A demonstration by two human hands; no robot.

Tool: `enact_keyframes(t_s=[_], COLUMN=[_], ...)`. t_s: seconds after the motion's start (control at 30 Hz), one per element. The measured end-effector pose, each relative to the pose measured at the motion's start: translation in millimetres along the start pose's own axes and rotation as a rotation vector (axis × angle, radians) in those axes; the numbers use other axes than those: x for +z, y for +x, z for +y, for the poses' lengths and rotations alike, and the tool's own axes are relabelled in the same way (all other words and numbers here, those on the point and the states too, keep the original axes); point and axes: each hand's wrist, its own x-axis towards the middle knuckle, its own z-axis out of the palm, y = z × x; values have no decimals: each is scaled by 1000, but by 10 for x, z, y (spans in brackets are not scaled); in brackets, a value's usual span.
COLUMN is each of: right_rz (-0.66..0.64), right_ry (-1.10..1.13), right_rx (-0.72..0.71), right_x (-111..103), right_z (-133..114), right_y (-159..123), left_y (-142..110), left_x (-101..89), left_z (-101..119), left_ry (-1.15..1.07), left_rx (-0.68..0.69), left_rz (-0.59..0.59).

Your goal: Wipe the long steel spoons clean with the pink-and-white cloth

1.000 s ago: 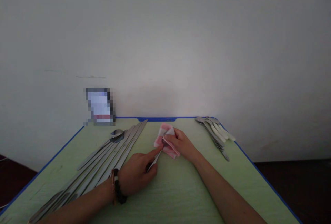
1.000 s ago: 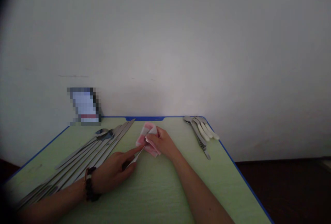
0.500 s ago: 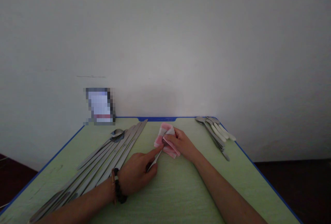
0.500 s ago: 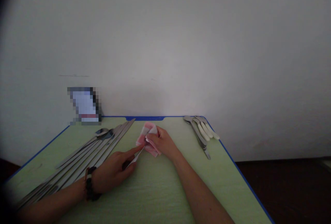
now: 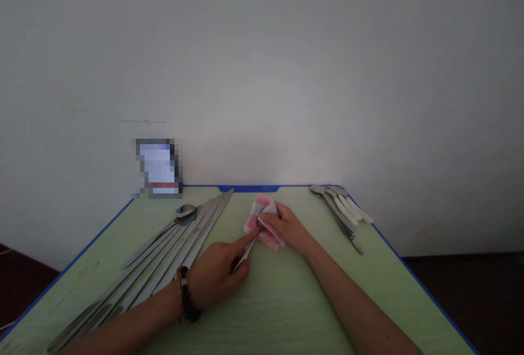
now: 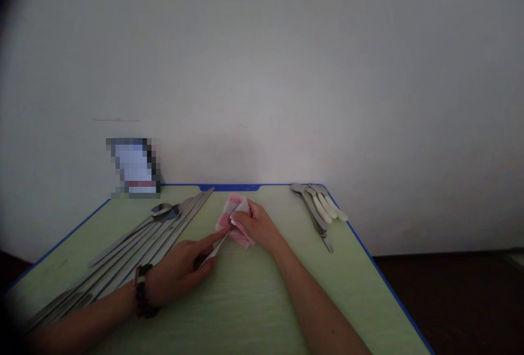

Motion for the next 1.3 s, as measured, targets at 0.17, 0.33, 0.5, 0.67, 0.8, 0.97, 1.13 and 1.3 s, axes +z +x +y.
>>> enact_keyframes(t_s=[0.17,0.33,0.5,0.67,0.8,0.97,1.13,1.3], right_rz=[23,17,21,22,32,34,28,27], right_ry=[-26,-33,-27,-35,-55,-68,-69,-78], right_rx=[4,4,-9,-8,-24,-20,-16,-6], right_x=[-6,-2,0,1,-1,-4,-3,2], right_z=[8,1,-6,-13,-13,-5,-3,-24], right_y=[-2,-8,-9,-12,-11,-11,-12,-21], left_y=[-3,-5,-2,-1,3,-2,-7,-3], left_x=[6,10,9,9,-3,-1,-1,-7], left_z=[-9,-20,-20,-13,1,-3,-4,1], left_ry=[24,13,2,-2,-21,-8,-14,-24], left_rx=[11,10,6,11,4,12,7,-5], left_rz=[11,15,6,8,-3,2,-1,-4])
